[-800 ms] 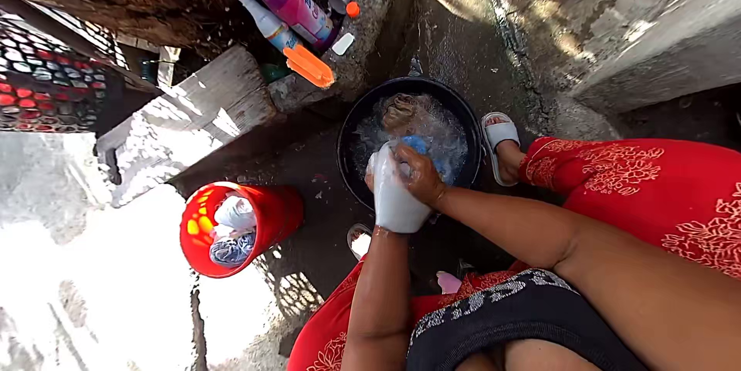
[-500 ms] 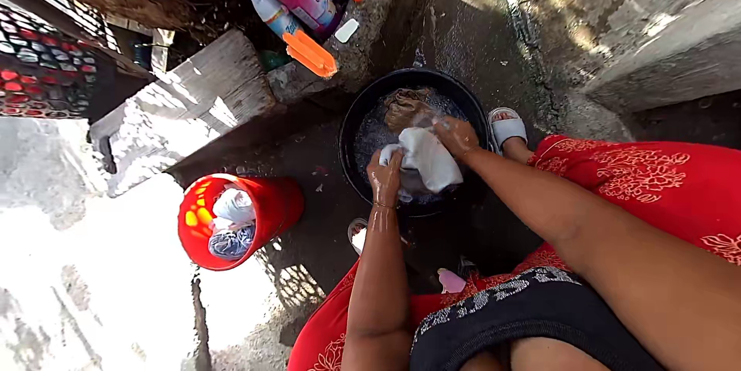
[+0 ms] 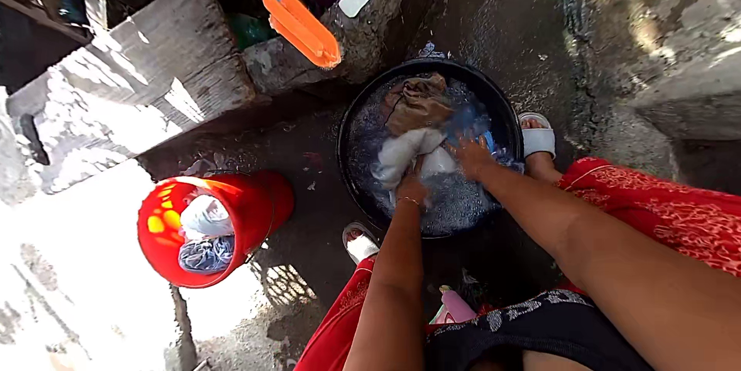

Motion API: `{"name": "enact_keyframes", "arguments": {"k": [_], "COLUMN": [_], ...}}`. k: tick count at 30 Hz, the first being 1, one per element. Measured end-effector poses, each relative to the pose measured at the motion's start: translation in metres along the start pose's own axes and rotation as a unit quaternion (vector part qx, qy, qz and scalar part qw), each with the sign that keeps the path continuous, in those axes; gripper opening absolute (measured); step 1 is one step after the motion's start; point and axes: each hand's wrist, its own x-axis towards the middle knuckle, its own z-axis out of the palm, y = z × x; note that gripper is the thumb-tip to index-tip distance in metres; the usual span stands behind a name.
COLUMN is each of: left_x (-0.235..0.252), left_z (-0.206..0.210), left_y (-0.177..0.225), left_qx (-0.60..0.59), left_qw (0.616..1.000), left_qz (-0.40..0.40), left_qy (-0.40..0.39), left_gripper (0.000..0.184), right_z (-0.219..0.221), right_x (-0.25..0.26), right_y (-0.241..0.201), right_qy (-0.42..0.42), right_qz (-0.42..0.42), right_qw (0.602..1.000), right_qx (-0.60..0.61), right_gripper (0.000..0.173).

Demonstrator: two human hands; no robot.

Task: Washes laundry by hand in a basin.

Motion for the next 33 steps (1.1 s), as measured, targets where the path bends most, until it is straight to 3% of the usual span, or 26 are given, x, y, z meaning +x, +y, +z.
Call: {"name": "enact_keyframes", "arguments": {"k": [2,3,5,7,10,11,13,15,16,19,21,23,25,26,28,29,31,33], "left_x": [-0.006,-0.011,-0.021,-0.027,-0.041,-0.050,-0.084,-0.130,-0.153,-0.210,-0.223,-0.215,-0.193,-0.182,-0.163,-0.154,-0.144,-0.142], "left_z": [0.007,0.009,0.006,-0.006,-0.043,-0.056,-0.080,-0.097,-0.105,-0.119,-0.127,-0.128,-0.119,-0.111,-0.094,-0.089,-0.085,-0.083], "left_y": [0.001,0.003,0.010,0.019,0.034,0.038,0.046,0.055,0.058,0.059,0.051,0.039,0.032,0.035,0.044,0.043,0.042,0.041], "left_qx": [-0.056,-0.058,-0.001,0.068,0.078,0.040,-0.062,-0.169,-0.230,-0.421,-0.506,-0.569,-0.620,-0.654,-0.696,-0.696,-0.701,-0.650], "left_qw": [0.996,0.994,0.993,0.985,0.990,0.995,0.993,0.958,0.923,0.766,0.668,0.608,0.595,0.597,0.613,0.623,0.623,0.663], "left_qz": [-0.062,-0.090,-0.102,-0.064,0.036,0.053,0.101,0.199,0.259,0.412,0.463,0.466,0.430,0.387,0.301,0.289,0.267,0.226], "left_qy": [0.022,0.015,-0.061,-0.148,-0.112,-0.076,0.005,0.118,0.168,0.256,0.288,0.298,0.277,0.256,0.224,0.210,0.221,0.293], "left_gripper": [0.051,0.048,0.053,0.061,0.063,0.059,0.050,0.035,0.025,0.003,0.008,0.028,0.070,0.092,0.096,0.090,0.054,0.037], "right_z": [0.008,0.011,0.013,0.005,-0.026,-0.032,-0.031,-0.026,-0.026,-0.023,-0.033,-0.047,-0.058,-0.063,-0.067,-0.066,-0.065,-0.062], "right_x": [0.002,0.002,0.002,0.000,-0.003,-0.004,-0.010,-0.025,-0.037,-0.059,-0.076,-0.089,-0.103,-0.112,-0.135,-0.141,-0.153,-0.156], "right_y": [0.000,0.002,0.004,0.002,0.003,0.010,0.025,0.029,0.025,0.005,-0.019,-0.041,-0.061,-0.073,-0.098,-0.108,-0.124,-0.137], "right_qy": [-0.043,-0.065,-0.105,-0.155,-0.206,-0.162,0.001,0.129,0.152,0.157,0.169,0.171,0.164,0.179,0.233,0.269,0.349,0.415], "right_qz": [0.051,0.074,0.083,0.056,-0.010,-0.024,-0.071,-0.103,-0.101,-0.028,-0.030,-0.085,-0.138,-0.160,-0.206,-0.240,-0.289,-0.304], "right_qw": [0.997,0.994,0.989,0.986,0.978,0.982,0.970,0.935,0.917,0.836,0.721,0.585,0.516,0.514,0.579,0.616,0.678,0.703], "right_qx": [0.035,0.057,0.061,0.015,0.033,0.094,0.231,0.315,0.354,0.525,0.671,0.788,0.829,0.823,0.754,0.700,0.578,0.492], "right_gripper": [0.058,0.055,0.055,0.055,0.066,0.066,0.044,0.036,0.036,0.036,0.032,0.029,0.036,0.037,0.045,0.048,0.049,0.040]}}
